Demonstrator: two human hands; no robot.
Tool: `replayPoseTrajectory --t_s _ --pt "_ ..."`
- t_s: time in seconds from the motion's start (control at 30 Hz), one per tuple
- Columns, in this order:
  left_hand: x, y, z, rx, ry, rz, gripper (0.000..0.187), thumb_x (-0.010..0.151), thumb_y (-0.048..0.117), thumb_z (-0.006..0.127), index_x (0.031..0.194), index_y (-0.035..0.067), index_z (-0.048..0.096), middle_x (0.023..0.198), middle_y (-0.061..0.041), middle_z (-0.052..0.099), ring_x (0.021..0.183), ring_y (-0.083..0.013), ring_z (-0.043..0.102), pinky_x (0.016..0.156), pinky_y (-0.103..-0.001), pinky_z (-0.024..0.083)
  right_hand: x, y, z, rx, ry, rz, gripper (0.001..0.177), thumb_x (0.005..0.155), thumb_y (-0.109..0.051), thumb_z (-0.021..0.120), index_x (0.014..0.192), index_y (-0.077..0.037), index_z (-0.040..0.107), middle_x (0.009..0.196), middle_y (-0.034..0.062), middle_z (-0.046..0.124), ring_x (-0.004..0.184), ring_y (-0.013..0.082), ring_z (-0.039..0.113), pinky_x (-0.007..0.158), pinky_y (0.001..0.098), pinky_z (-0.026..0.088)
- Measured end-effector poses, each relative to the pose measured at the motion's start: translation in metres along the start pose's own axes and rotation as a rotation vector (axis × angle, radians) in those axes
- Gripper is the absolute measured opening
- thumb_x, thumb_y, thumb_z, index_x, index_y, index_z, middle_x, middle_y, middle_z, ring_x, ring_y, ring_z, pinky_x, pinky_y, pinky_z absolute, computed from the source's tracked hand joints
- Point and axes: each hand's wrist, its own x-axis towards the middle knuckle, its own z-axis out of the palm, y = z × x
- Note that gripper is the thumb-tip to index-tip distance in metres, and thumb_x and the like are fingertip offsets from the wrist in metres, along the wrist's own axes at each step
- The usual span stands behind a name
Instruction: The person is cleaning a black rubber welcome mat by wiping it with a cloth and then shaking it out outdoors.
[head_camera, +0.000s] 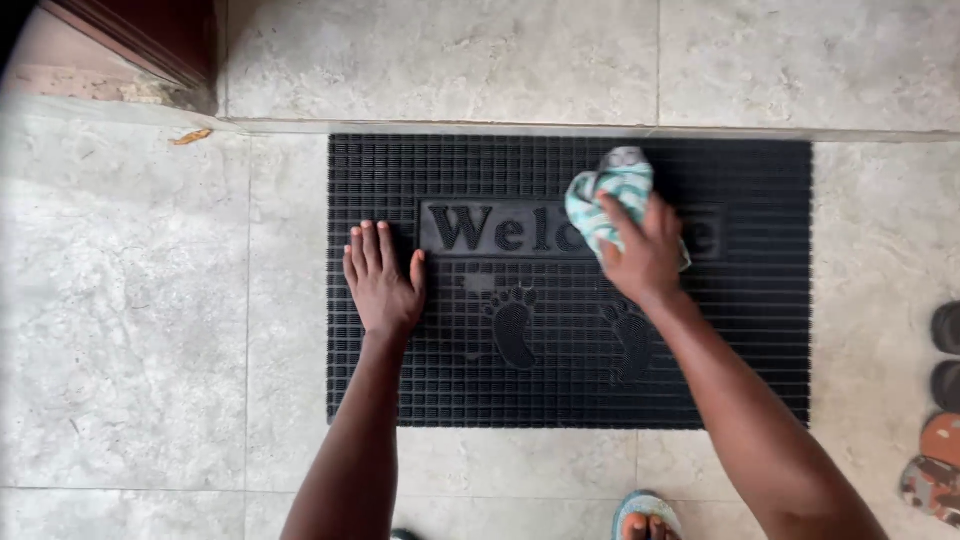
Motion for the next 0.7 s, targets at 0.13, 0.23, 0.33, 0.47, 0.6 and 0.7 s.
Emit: replayPoseTrajectory --t_s 0.13,0.23,0.33,0.47,0.6,0.7 --pt "0.005 -0.002 -0.016 -0.051 -0.025 0.003 0.072 0.104 0.051 0.040 0.157 0.002 0.038 0.164 -0.020 0.033 0.155 -0.0348 0.021 0.125 -0.052 0.012 0.007 0.005 -0.002 -0.164 -0.123 0.016 0.079 0.080 -0.039 0.084 0.150 -0.016 0.057 0.134 0.0294 0.044 0.117 0.0487 0.047 0.097 0.0626 0.040" --pt "0.000 0.001 -0.027 -0.101 -0.032 -0.040 0.069 0.105 0.050 0.042 0.156 0.003 0.040 0.166 -0.019 0.035 0.157 -0.0326 0.024 0.128 -0.050 0.014 0.035 0.013 -0.013 -0.091 -0.478 0.010 0.075 0.081 -0.025 0.077 0.153 -0.024 0.052 0.140 0.0274 0.042 0.120 0.0478 0.048 0.094 0.0562 0.049" --pt "0.002 -0.003 -0.016 -0.094 -0.001 -0.002 0.071 0.103 0.050 0.043 0.155 0.002 0.041 0.164 -0.020 0.036 0.155 -0.0335 0.024 0.125 -0.050 0.015 0.068 0.043 -0.050 -0.207 -0.320 -0.009 0.072 0.083 -0.026 0.075 0.151 -0.030 0.051 0.148 0.0228 0.046 0.131 0.0417 0.054 0.103 0.0512 0.053" --pt "0.008 0.001 -0.021 -0.103 0.016 0.010 0.070 0.103 0.050 0.043 0.156 0.004 0.042 0.164 -0.019 0.037 0.156 -0.0326 0.025 0.127 -0.049 0.016 0.095 0.087 -0.059 -0.310 -0.423 0.391 0.078 0.086 -0.030 0.078 0.156 -0.026 0.046 0.145 0.0263 0.044 0.132 0.0482 0.049 0.100 0.0598 0.049" --pt "0.007 -0.001 -0.022 -0.098 -0.031 -0.044 0.070 0.102 0.050 0.044 0.155 0.004 0.042 0.163 -0.018 0.037 0.156 -0.0314 0.025 0.125 -0.050 0.016 0.076 0.045 0.020 -0.265 -0.132 0.751 0.088 0.083 -0.019 0.077 0.161 -0.021 0.037 0.149 0.0354 0.031 0.127 0.0580 0.042 0.100 0.0640 0.041" --pt "0.009 -0.009 -0.016 -0.080 -0.015 -0.057 0.070 0.102 0.051 0.044 0.155 0.005 0.042 0.163 -0.018 0.037 0.156 -0.0301 0.025 0.126 -0.050 0.015 0.101 -0.066 0.075 -0.034 0.018 0.819 0.083 0.080 -0.011 0.074 0.155 -0.025 0.043 0.152 0.0346 0.028 0.130 0.0571 0.040 0.101 0.0611 0.041"
